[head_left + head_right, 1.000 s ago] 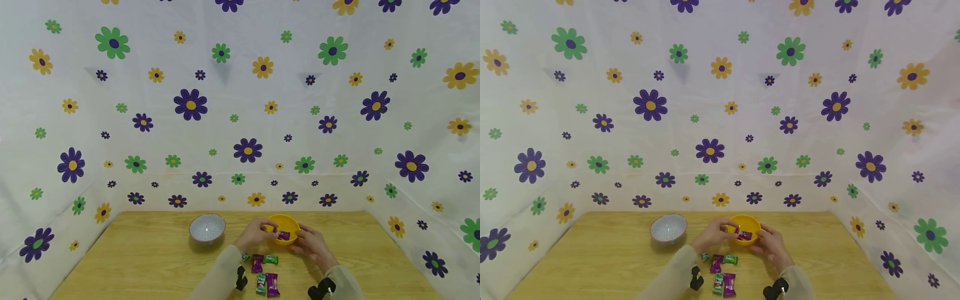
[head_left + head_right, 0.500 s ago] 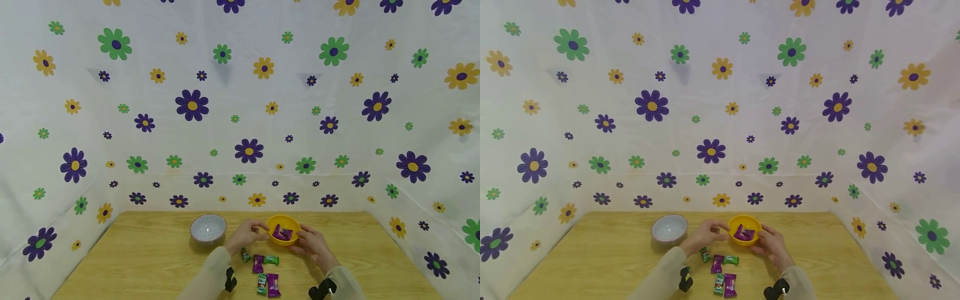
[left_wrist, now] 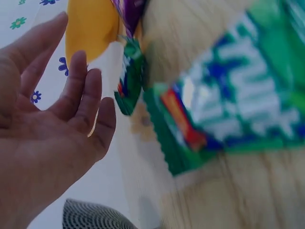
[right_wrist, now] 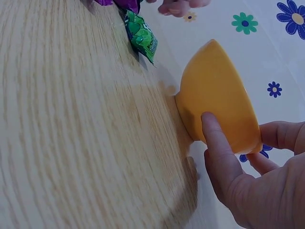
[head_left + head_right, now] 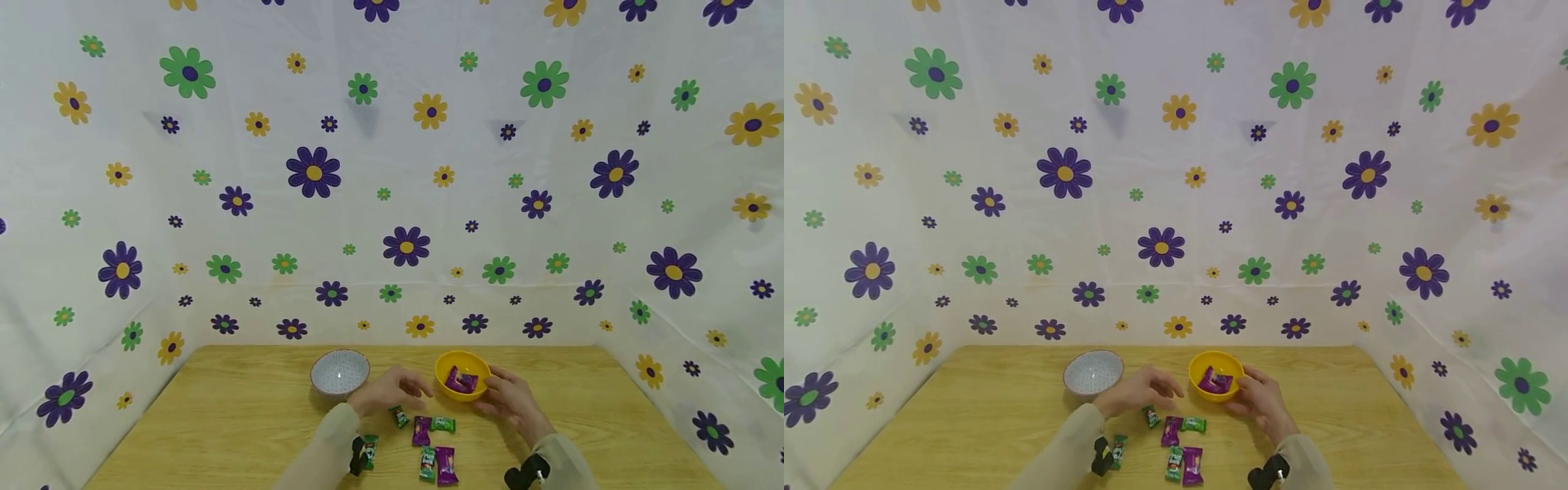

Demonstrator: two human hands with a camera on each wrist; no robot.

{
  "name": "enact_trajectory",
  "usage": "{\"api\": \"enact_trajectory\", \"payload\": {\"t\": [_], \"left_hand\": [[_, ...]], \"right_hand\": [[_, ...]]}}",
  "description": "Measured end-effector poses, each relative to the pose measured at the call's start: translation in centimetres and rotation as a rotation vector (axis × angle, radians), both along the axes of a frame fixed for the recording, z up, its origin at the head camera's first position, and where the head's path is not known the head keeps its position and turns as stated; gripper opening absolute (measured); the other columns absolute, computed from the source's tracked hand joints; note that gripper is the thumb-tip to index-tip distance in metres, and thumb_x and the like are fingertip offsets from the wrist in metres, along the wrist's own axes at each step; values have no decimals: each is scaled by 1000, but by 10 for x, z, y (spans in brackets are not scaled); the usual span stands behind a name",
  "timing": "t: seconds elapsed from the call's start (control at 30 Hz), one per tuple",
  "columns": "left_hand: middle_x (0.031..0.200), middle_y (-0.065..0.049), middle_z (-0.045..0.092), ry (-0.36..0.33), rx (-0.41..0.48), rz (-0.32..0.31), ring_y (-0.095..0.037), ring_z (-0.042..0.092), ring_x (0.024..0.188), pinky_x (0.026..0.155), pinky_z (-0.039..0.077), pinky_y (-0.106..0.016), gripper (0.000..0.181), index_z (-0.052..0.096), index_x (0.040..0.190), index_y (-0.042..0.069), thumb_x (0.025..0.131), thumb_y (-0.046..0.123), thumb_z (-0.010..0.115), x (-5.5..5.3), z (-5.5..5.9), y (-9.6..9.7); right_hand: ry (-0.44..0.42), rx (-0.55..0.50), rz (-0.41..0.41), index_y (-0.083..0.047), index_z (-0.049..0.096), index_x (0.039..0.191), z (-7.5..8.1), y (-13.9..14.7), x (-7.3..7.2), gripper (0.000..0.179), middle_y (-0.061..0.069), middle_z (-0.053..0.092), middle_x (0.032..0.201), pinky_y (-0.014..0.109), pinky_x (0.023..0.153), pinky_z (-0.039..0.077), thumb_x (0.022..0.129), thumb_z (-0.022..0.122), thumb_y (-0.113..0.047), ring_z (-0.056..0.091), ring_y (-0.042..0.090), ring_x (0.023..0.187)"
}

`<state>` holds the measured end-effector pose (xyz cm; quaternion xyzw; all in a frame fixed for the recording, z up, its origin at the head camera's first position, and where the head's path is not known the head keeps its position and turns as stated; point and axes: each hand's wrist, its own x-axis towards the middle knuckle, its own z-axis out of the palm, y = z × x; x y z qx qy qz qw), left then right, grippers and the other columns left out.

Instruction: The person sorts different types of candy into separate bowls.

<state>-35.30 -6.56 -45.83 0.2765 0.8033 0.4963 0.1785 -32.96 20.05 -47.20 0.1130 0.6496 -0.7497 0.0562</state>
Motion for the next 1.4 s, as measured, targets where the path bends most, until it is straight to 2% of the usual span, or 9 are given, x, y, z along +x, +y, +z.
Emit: {"api": "enact_trajectory", "payload": {"t": [0.17,0.33,0.5,0.63,0.83,1.0,1.13,1.3,1.4], "left_hand": [[108,-8,72,-46,-86,-58,-14,61,95,89,51,-29,20,75,105,6,85,5,73,0,0,-5],[106,-1,73,-93,-136,-151,-13,62,98,95,48,-32,21,76,103,9,83,2,74,-5,-2,-4],[112,4,72,-100,-198,-241,-8,57,109,107,40,-39,25,77,105,10,82,-1,73,-7,-3,-2],[116,5,70,-110,-219,-273,-7,54,114,110,38,-43,32,76,108,11,81,-6,72,-9,-2,-2],[116,7,70,-96,-255,-268,-9,54,114,112,37,-46,33,77,106,11,79,-8,72,-11,-4,-1],[111,8,71,-89,-267,-217,-7,52,114,113,33,-48,30,78,100,11,77,-8,75,-9,-5,0],[111,6,71,-76,-254,-201,-6,52,112,113,34,-44,29,77,98,9,75,-9,77,-8,-7,0],[113,4,64,-60,-237,-186,-6,49,105,108,35,-39,27,77,97,7,74,-8,78,-6,-10,-1],[108,7,62,-17,-252,-185,-6,49,101,103,36,-35,25,78,95,8,74,-4,80,-5,-10,0]], "right_hand": [[-8,1,-3,3,31,150,-1,1,-1,54,36,37,146,44,84,57,100,46,-7,57,40,119],[-15,4,-2,2,30,151,-1,1,-2,54,35,35,147,43,84,57,100,46,-8,52,43,125],[-14,10,-2,2,30,151,-1,1,-2,53,35,36,147,44,84,57,100,46,-7,53,43,124],[-12,5,1,2,31,150,-2,1,-2,53,35,37,146,44,84,57,100,46,-7,56,41,120],[-7,-5,-1,3,32,150,-1,2,-2,53,35,38,146,45,84,57,100,47,-6,60,37,114],[-8,-8,3,1,32,150,-2,2,-2,53,35,38,146,44,85,57,100,47,-7,60,37,114],[-9,-18,5,1,32,150,-3,1,-3,53,35,37,147,44,85,57,100,48,-7,59,38,117],[-1,-31,7,3,33,149,-4,0,-4,52,36,37,146,45,84,57,100,48,-5,59,38,117],[-1,-33,10,4,32,150,-3,1,-3,53,37,36,146,44,84,57,99,48,-4,58,39,118]]}}
